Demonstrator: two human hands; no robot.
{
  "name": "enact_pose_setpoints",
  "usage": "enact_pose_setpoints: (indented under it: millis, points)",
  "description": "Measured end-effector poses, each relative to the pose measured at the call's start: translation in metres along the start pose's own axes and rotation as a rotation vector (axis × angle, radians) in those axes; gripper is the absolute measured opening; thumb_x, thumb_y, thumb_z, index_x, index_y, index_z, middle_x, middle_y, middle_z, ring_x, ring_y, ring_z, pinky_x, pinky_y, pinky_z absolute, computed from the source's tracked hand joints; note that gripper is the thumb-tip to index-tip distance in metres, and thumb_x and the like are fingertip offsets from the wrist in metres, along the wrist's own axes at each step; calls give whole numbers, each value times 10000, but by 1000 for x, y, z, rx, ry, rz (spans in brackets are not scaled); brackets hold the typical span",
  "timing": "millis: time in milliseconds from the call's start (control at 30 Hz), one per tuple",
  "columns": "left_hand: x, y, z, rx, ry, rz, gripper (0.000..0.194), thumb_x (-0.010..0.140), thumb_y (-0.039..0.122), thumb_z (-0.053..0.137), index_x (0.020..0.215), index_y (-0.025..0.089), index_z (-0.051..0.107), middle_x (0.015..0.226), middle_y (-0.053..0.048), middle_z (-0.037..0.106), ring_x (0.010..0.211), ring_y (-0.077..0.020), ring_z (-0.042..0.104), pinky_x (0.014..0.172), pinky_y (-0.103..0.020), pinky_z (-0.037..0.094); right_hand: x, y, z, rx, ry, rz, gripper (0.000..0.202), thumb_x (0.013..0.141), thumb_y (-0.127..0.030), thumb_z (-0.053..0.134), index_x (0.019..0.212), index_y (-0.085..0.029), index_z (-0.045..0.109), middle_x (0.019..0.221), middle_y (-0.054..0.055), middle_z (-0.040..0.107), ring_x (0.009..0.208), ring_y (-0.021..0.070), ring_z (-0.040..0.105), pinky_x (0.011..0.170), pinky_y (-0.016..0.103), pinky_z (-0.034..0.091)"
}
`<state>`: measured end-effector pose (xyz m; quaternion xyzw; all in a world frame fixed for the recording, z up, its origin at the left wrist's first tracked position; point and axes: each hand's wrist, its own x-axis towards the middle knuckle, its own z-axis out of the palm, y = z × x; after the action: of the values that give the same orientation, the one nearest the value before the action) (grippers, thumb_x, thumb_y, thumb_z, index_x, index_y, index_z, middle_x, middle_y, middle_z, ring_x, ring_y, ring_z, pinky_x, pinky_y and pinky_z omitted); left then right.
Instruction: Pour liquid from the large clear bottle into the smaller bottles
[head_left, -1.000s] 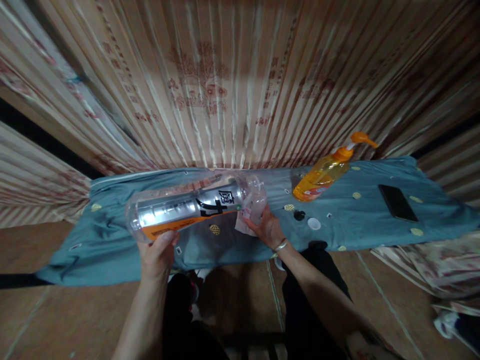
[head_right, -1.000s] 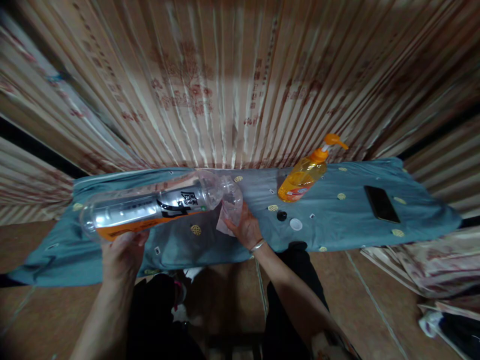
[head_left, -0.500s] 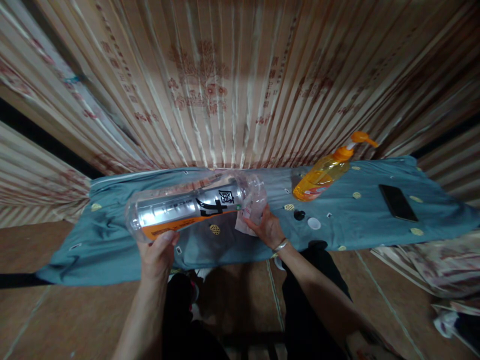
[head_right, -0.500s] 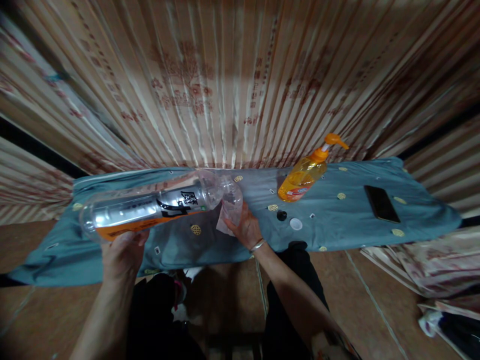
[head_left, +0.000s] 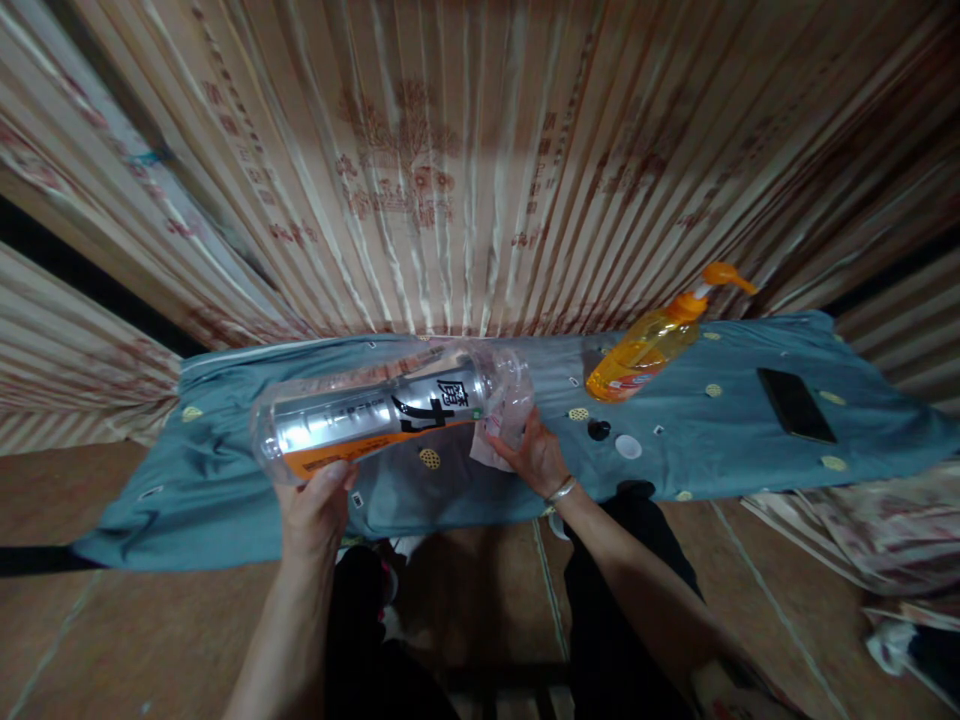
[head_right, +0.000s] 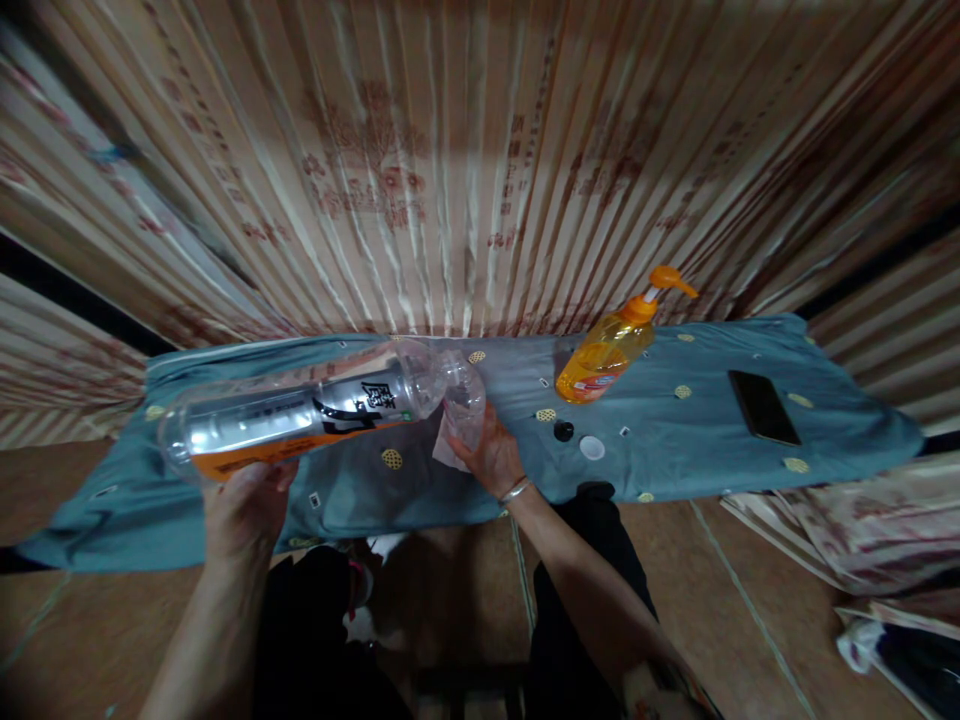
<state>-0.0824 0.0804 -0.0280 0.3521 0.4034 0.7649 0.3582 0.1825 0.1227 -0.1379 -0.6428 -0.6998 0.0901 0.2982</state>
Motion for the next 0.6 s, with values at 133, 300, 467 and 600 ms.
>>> enact_pose_setpoints:
  millis: [133, 300, 467, 600]
  points:
    - [1, 1, 1, -5, -1, -10, 464, 492, 300, 909, 904, 199, 720, 628, 26, 586, 476, -91, 422, 375, -194, 271, 0, 1, 0, 3, 3, -13, 780, 821, -396, 782, 1412, -35, 422, 1134, 270, 761, 991, 342, 770, 824, 447, 643]
    - [1, 1, 1, 8, -5, 7, 435, 498, 303, 901, 877, 198, 716, 649, 24, 590, 476, -88, 414, 372, -195, 269, -1, 2, 1, -2, 22, -11, 779, 813, -416, 773, 1417, -64, 431, 1137, 248, 768, 979, 344, 772, 813, 450, 645]
    - [0, 1, 0, 6, -1, 15, 402, 514, 277, 879, 875, 207, 716, 656, 26, 586, 484, -88, 401, 378, -197, 268, 0, 0, 1, -5, 3, 12, 787, 813, -452, 755, 1408, -41, 444, 1094, 248, 771, 946, 347, 776, 784, 426, 643]
    - [0, 0, 1, 14, -9, 7, 398, 516, 300, 882, 865, 212, 713, 616, 33, 564, 471, -88, 404, 379, -193, 265, 0, 2, 2, -4, 8, -2, 780, 826, -469, 745, 1408, -51, 437, 1116, 251, 766, 975, 354, 772, 801, 452, 645]
